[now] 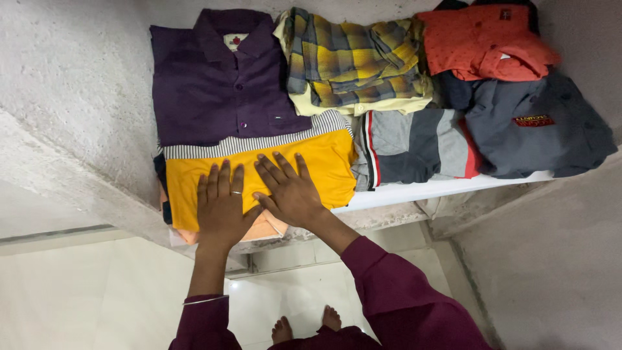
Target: The person folds several shirts and pants on a shelf, smoothing each item before stacking them. The person then picks up folded items one by one and places them on a nearby bed.
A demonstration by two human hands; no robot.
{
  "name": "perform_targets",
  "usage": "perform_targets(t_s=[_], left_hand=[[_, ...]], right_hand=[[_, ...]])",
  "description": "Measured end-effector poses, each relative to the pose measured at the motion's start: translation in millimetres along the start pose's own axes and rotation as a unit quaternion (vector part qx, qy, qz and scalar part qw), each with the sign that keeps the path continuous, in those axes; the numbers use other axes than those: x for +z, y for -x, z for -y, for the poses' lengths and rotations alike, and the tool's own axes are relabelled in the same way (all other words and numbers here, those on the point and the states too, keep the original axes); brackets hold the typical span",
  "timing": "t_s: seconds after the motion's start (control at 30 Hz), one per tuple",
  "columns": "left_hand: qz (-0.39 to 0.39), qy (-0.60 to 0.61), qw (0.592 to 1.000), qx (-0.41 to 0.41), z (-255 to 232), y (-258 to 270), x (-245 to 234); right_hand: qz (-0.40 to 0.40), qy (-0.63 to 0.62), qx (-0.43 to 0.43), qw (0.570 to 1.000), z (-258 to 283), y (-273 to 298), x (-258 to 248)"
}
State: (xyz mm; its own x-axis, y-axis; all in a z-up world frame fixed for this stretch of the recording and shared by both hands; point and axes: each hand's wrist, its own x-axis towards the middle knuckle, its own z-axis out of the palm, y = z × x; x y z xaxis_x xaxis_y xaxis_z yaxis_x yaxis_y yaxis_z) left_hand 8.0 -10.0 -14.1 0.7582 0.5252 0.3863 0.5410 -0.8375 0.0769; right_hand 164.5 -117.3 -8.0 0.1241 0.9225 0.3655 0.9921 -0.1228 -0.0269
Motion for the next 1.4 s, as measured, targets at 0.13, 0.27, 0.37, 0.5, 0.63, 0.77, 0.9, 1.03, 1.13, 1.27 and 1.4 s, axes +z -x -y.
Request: perform_targets(t_s=[0.13, 0.27, 0.37, 0.5, 0.63, 0.77, 0.9, 1.03, 1.13, 1.27, 1.4], left_hand=[[-0.006, -0.011, 1.000, 0.003, 0, 2, 0], [-0.028, 0.025, 0.999, 0.014, 2, 3, -1], [-0.032, 0.029, 0.999, 0.013, 1, 4, -1], [-0.028, 0.014, 0.999, 0.008, -2, 4, -3], [-0.003, 0.026, 1.000, 0.007, -6, -3, -18], [0.069, 0.023, 0.996, -0.049, -14, -21, -38], [0.016, 0.042, 0.995, -0.085, -23, -50, -26], [-0.086, 0.018, 0.995, -0.036, -23, -71, 7], [-0.070, 0.015, 0.996, -0.058, -19, -69, 19], [-0.047, 0.025, 0.997, -0.061, -9, -67, 21], [-0.018, 0.012, 0.999, -0.041, 0, -68, 17]], right_hand=[[0.007, 0.008, -0.009, 1.000, -3, 1, -2], [-0.002, -0.032, -0.017, 0.999, -13, 7, -9], [-0.001, -0.039, 0.007, 0.999, -21, 15, -17], [-0.017, -0.032, 0.075, 0.997, -34, 27, -22], [-0.072, 0.031, 0.135, 0.988, -40, 43, -17], [-0.091, 0.028, 0.151, 0.984, -42, 49, -13], [-0.072, 0.017, 0.165, 0.983, -40, 48, -16], [-0.104, -0.017, 0.187, 0.977, -41, 32, -18], [-0.134, -0.022, 0.149, 0.980, -47, 5, -16], [-0.084, -0.011, 0.147, 0.985, -49, -14, -14], [-0.045, 0.045, 0.198, 0.978, -48, -14, -18]])
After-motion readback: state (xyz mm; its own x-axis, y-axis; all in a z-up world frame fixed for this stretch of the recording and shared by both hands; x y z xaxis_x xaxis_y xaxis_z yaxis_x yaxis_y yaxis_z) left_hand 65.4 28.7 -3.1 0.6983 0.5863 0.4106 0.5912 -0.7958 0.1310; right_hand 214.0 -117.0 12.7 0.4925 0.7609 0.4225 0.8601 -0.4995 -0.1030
